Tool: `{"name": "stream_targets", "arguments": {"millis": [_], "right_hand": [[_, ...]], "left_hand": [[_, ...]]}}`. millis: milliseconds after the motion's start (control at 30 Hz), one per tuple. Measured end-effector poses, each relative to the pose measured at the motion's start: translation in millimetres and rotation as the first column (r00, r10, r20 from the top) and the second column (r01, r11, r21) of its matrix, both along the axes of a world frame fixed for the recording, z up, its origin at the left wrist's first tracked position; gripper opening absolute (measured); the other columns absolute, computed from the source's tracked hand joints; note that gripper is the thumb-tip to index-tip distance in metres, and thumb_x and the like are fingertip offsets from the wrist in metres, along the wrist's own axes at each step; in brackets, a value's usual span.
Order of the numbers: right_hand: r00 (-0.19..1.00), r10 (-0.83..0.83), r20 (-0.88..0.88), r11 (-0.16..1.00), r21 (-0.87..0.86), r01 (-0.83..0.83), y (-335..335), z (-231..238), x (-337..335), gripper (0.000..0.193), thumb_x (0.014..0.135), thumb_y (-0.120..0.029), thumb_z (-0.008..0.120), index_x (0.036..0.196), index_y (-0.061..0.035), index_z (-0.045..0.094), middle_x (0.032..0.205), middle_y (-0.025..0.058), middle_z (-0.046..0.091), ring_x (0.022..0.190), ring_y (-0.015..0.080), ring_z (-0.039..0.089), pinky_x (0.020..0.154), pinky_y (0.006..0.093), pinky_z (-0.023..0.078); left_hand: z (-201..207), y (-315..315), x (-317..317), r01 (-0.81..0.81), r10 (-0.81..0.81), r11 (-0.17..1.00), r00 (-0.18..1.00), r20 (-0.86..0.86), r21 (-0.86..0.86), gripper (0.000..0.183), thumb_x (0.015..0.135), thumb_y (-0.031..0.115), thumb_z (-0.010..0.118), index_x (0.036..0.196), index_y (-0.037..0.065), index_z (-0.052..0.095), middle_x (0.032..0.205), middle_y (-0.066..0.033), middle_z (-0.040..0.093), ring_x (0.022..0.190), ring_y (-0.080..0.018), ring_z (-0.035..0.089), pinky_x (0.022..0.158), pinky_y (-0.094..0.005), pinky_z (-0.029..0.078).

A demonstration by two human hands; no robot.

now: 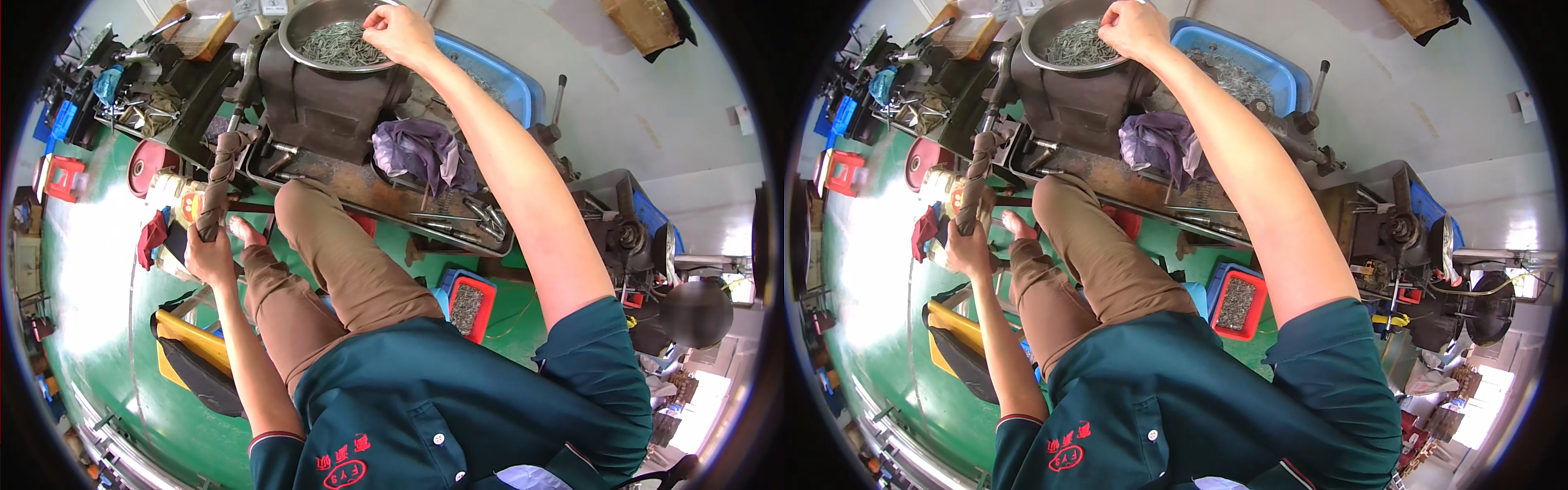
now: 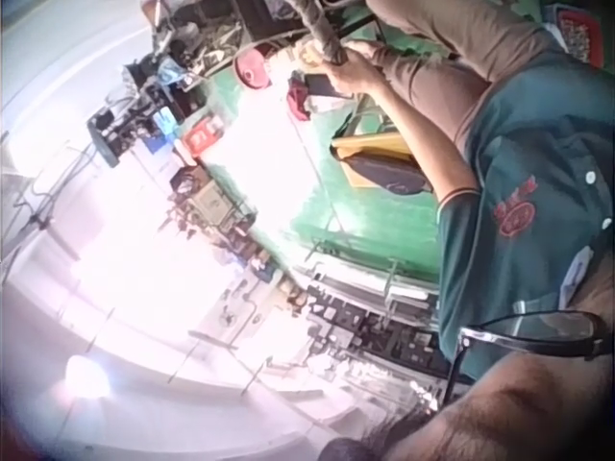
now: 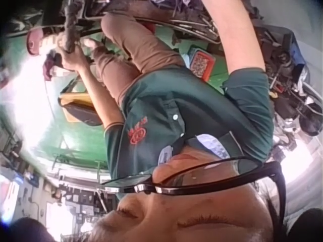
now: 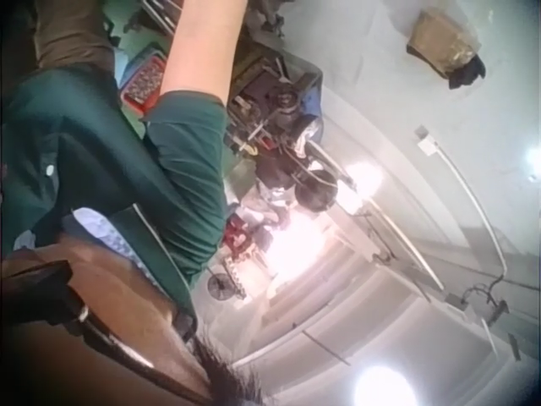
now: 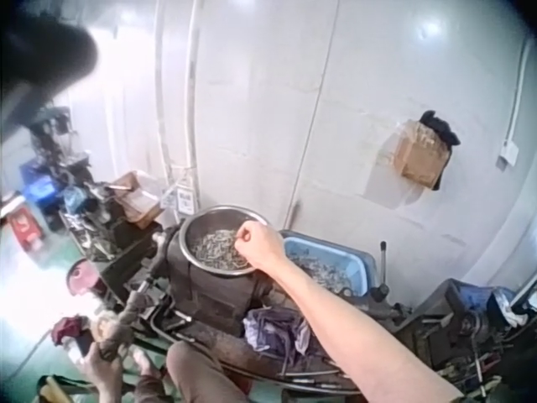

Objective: The person operates a workshop machine, picking metal pins from a bowl, inserting them into the machine spindle by hand, and engaging the machine levers.

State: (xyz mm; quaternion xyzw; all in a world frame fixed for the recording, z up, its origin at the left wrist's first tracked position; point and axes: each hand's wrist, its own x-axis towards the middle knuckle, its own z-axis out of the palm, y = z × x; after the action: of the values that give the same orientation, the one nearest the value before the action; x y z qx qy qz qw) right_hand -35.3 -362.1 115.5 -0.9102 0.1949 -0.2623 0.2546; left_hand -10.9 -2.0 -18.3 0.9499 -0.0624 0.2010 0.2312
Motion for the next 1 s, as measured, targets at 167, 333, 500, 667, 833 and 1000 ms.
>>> {"name": "stream_targets", "arguments": {"millis": [167, 333, 500, 667, 833, 1000], "right_hand": [[1.0, 0.004, 0.01, 1.0, -0.025, -0.004, -1, -2, 1, 0.015, 0.062, -0.02, 0.057, 0.07, -0.008, 0.059, 0.067, 0.0087, 0.059, 0.066, 0.0235, 0.058, 0.059, 0.0329, 0.044], [0.981, -0.013, 0.194, 0.952, -0.297, 0.071, 0, -18, 2, 0.015, 0.061, -0.02, 0.057, 0.07, -0.0084, 0.059, 0.068, 0.0085, 0.06, 0.067, 0.0231, 0.058, 0.059, 0.0328, 0.044], [1.0, -0.009, -0.017, 1.0, -0.012, 0.009, -1, -1, 2, 0.015, 0.061, -0.02, 0.057, 0.071, -0.0081, 0.059, 0.068, 0.0085, 0.06, 0.067, 0.0229, 0.058, 0.059, 0.0326, 0.045], [1.0, -0.015, -0.011, 0.999, -0.039, 0.015, -4, -3, 2, 0.015, 0.062, -0.02, 0.057, 0.071, -0.008, 0.059, 0.069, 0.0088, 0.06, 0.067, 0.023, 0.058, 0.06, 0.0324, 0.045], [1.0, -0.011, -0.004, 0.999, -0.039, 0.011, -2, -2, 2, 0.015, 0.062, -0.02, 0.057, 0.071, -0.008, 0.059, 0.069, 0.0088, 0.06, 0.066, 0.023, 0.058, 0.059, 0.0324, 0.045], [1.0, -0.008, -0.02, 1.0, -0.017, 0.008, -2, -3, 2, 0.016, 0.062, -0.02, 0.057, 0.071, -0.0082, 0.059, 0.068, 0.0085, 0.06, 0.066, 0.0228, 0.059, 0.059, 0.0323, 0.045]], "left_hand": [[-1, 2, 1, 0.002, -0.002, 1.0, 1.0, 0.012, -0.001, 0.029, 0.06, 0.023, 0.061, 0.083, 0.007, 0.056, 0.068, -0.0149, 0.058, 0.063, -0.0332, 0.056, 0.056, -0.0388, 0.043], [-2, 1, 1, 0.006, -0.006, 1.0, 1.0, 0.008, -0.008, 0.03, 0.059, 0.023, 0.061, 0.084, 0.007, 0.056, 0.068, -0.0148, 0.058, 0.064, -0.0332, 0.056, 0.056, -0.0389, 0.043], [-1, 1, 1, -0.002, 0.002, 1.0, 1.0, -0.004, -0.011, 0.031, 0.059, 0.023, 0.061, 0.085, 0.007, 0.056, 0.069, -0.0149, 0.058, 0.064, -0.0333, 0.056, 0.056, -0.039, 0.043], [0, 0, 0, -0.004, 0.004, 1.0, 1.0, -0.015, -0.008, 0.031, 0.059, 0.023, 0.06, 0.086, 0.007, 0.056, 0.07, -0.0154, 0.058, 0.065, -0.0333, 0.056, 0.056, -0.0389, 0.043], [-2, 2, 1, 0.01, -0.01, 1.0, 1.0, -0.006, -0.016, 0.032, 0.059, 0.023, 0.06, 0.086, 0.006, 0.056, 0.07, -0.0158, 0.058, 0.065, -0.0336, 0.056, 0.057, -0.0393, 0.043], [-2, 2, 1, 0.02, -0.02, 1.0, 1.0, 0.004, -0.015, 0.031, 0.06, 0.023, 0.06, 0.085, 0.006, 0.056, 0.069, -0.0159, 0.058, 0.064, -0.0339, 0.056, 0.056, -0.0395, 0.043]]}}
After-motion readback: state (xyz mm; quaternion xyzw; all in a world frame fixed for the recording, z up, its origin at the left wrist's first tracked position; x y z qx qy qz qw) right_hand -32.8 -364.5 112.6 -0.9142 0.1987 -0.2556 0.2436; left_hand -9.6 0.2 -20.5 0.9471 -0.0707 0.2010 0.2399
